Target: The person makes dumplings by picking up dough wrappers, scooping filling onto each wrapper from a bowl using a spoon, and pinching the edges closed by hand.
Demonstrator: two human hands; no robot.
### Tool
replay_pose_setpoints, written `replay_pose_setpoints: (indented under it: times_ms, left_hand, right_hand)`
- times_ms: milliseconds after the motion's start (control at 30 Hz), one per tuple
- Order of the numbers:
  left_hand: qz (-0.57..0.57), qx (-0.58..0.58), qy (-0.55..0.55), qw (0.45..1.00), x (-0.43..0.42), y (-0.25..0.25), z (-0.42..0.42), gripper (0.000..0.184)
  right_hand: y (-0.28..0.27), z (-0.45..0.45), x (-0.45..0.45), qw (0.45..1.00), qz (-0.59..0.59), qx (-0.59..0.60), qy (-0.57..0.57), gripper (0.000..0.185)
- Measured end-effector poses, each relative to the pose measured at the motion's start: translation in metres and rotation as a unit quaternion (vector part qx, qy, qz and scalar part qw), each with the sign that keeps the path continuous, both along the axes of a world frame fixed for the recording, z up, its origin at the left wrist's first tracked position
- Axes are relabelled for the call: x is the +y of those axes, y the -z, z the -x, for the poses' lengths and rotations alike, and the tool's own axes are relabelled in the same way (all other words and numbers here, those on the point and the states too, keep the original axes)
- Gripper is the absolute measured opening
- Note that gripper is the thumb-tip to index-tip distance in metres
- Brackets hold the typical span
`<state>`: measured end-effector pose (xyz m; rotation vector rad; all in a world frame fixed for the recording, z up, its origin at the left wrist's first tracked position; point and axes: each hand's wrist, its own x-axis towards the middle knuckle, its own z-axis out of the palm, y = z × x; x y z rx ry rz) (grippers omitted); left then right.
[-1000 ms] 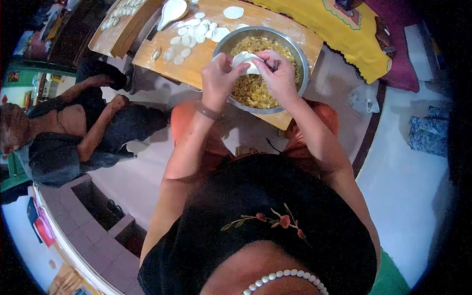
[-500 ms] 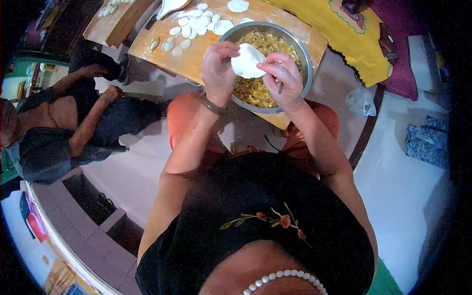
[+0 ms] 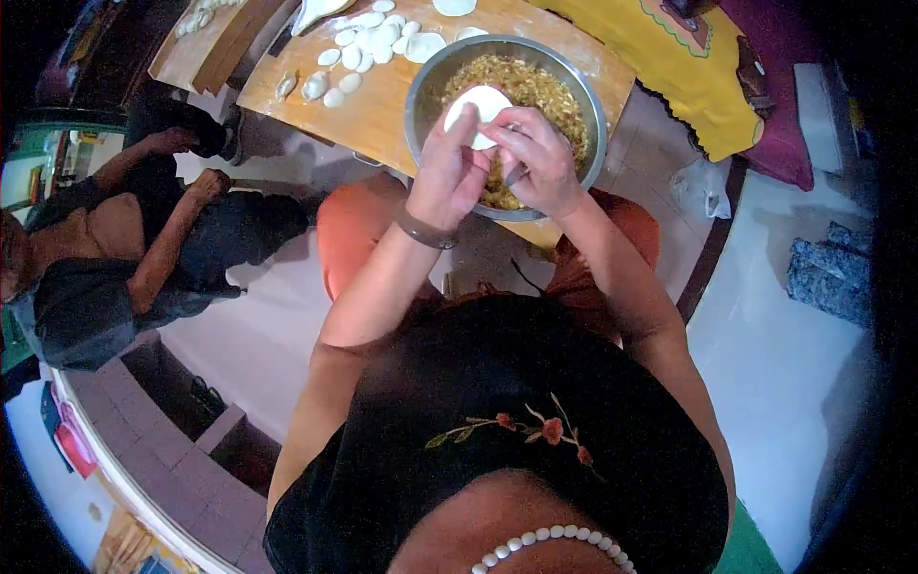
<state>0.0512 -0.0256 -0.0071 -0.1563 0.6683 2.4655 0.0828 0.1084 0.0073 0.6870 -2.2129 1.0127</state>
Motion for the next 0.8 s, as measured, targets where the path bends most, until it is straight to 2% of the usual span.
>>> replay_pose_setpoints:
  times_ms: [100, 200, 233, 367, 467, 567, 667, 767, 800]
  left_hand:
    - [0.050, 0.022, -0.037, 0.998, 0.000, 0.003, 0.002, 0.026]
    - [0.090, 0.059, -0.061, 0.992, -0.003, 0.008, 0.009, 0.022]
    - [0.105, 0.068, -0.061, 0.990, -0.004, 0.008, 0.011, 0.022]
    - [0.135, 0.092, -0.058, 0.985, -0.008, 0.006, 0.008, 0.022]
    - [0.152, 0.103, -0.054, 0.982, -0.009, 0.012, 0.008, 0.022]
    - [0.190, 0.106, -0.057, 0.974, -0.012, 0.011, 0.006, 0.019]
    - [0.203, 0.137, -0.058, 0.968, -0.015, 0.020, 0.011, 0.024]
    - [0.074, 0.068, -0.047, 0.994, -0.016, 0.020, 0.011, 0.031]
    - [0.028, 0.026, -0.029, 0.999, -0.017, 0.023, 0.014, 0.032]
  right_hand:
    - [0.004, 0.003, 0.009, 0.996, 0.048, 0.064, 0.041, 0.025]
    - [0.022, -0.003, 0.018, 0.966, 0.240, -0.067, 0.065, 0.029]
    - [0.013, -0.004, 0.022, 0.968, 0.216, -0.087, 0.089, 0.030]
    - [0.061, 0.007, 0.059, 0.949, 0.246, -0.085, 0.176, 0.034]
    - [0.042, -0.005, 0.065, 0.921, 0.125, -0.214, 0.300, 0.034]
    - [0.030, -0.017, 0.078, 0.897, 0.124, -0.339, 0.255, 0.034]
    - [0.021, -0.028, 0.080, 0.875, 0.159, -0.390, 0.240, 0.039]
    - [0.015, -0.029, 0.068, 0.906, 0.246, -0.291, 0.186, 0.035]
    - [0.020, -0.028, 0.068, 0.915, 0.230, -0.274, 0.188, 0.034]
